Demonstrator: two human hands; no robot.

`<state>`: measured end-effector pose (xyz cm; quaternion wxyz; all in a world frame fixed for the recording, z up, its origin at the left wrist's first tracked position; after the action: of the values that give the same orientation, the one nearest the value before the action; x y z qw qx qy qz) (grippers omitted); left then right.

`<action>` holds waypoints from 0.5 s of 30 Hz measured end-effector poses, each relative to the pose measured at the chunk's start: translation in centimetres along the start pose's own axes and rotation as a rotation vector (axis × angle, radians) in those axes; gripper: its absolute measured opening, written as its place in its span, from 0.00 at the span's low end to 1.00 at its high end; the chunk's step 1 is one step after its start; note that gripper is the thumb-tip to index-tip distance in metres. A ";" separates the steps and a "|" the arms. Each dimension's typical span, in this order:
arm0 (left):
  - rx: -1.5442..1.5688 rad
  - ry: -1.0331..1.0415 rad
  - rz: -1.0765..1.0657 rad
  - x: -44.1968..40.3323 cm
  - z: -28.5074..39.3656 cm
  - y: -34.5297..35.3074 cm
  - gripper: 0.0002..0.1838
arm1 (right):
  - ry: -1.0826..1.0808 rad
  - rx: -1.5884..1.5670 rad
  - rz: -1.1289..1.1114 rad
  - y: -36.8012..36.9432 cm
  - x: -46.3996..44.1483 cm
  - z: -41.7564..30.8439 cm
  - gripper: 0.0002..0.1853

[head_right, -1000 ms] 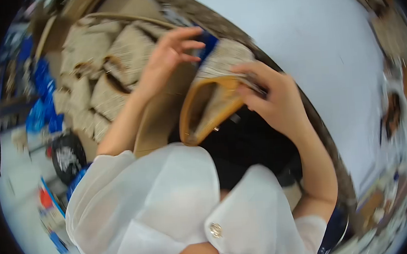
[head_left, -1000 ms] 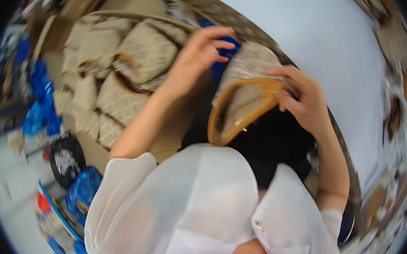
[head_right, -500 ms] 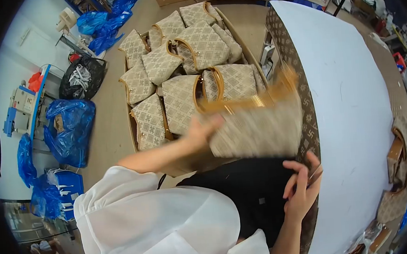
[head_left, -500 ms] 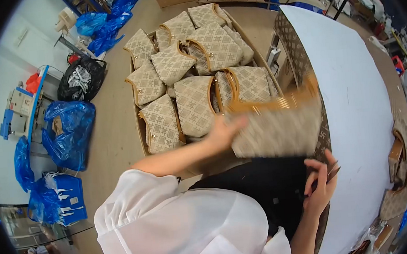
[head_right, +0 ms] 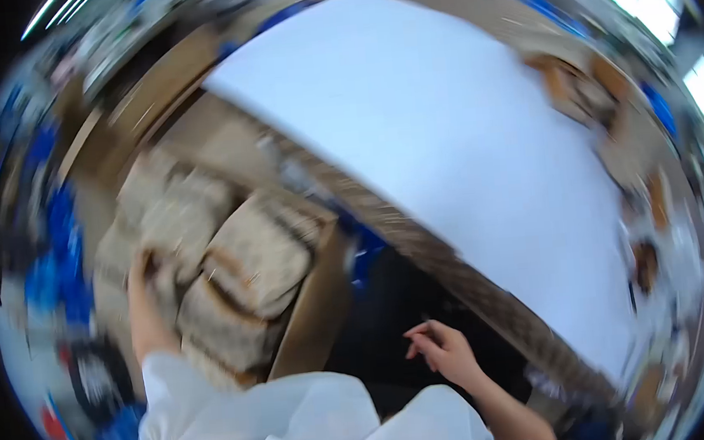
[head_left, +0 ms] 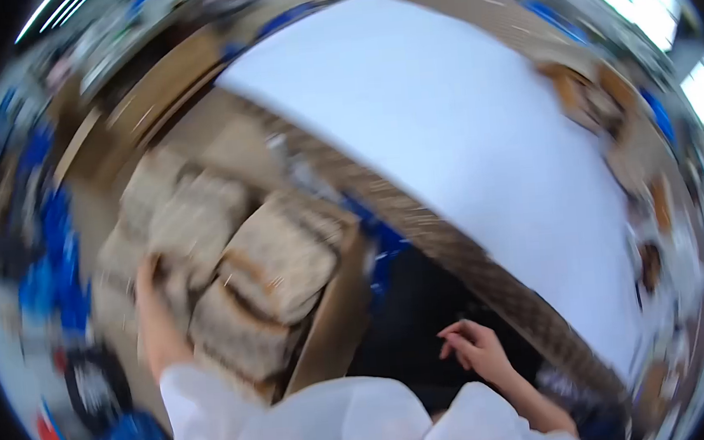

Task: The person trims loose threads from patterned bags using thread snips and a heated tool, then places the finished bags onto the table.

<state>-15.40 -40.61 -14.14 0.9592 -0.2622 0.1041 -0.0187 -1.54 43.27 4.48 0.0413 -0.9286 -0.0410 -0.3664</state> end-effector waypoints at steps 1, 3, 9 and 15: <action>-0.011 -0.825 0.365 -2.7 1.9 -1.9 0.17 | 0.043 0.025 -0.055 -0.2 0.2 0.9 0.10; -0.837 -0.537 0.841 -7.0 8.3 -2.7 0.19 | 0.127 0.035 -0.117 -0.5 0.1 3.1 0.12; -0.962 0.770 0.866 -29.1 36.8 15.6 0.24 | 0.160 0.033 -0.228 -3.2 -3.1 10.6 0.15; -0.446 1.323 0.100 -38.6 64.5 52.9 0.29 | 0.247 -0.103 -0.271 -4.9 -5.3 13.8 0.21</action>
<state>-40.57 40.65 20.56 0.6174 -0.3813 0.6795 -0.1083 3.45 49.38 -8.99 -0.0511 -0.8635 -0.1418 -0.4814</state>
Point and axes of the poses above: each hand's wrist, its own x-axis away from the middle knuckle, its own y-axis out of the palm, z = x × y, the point moved 4 cm from there along -x, towards the middle knuckle, and after that the axes turned 13 degrees about y, right-handed, at the moved point
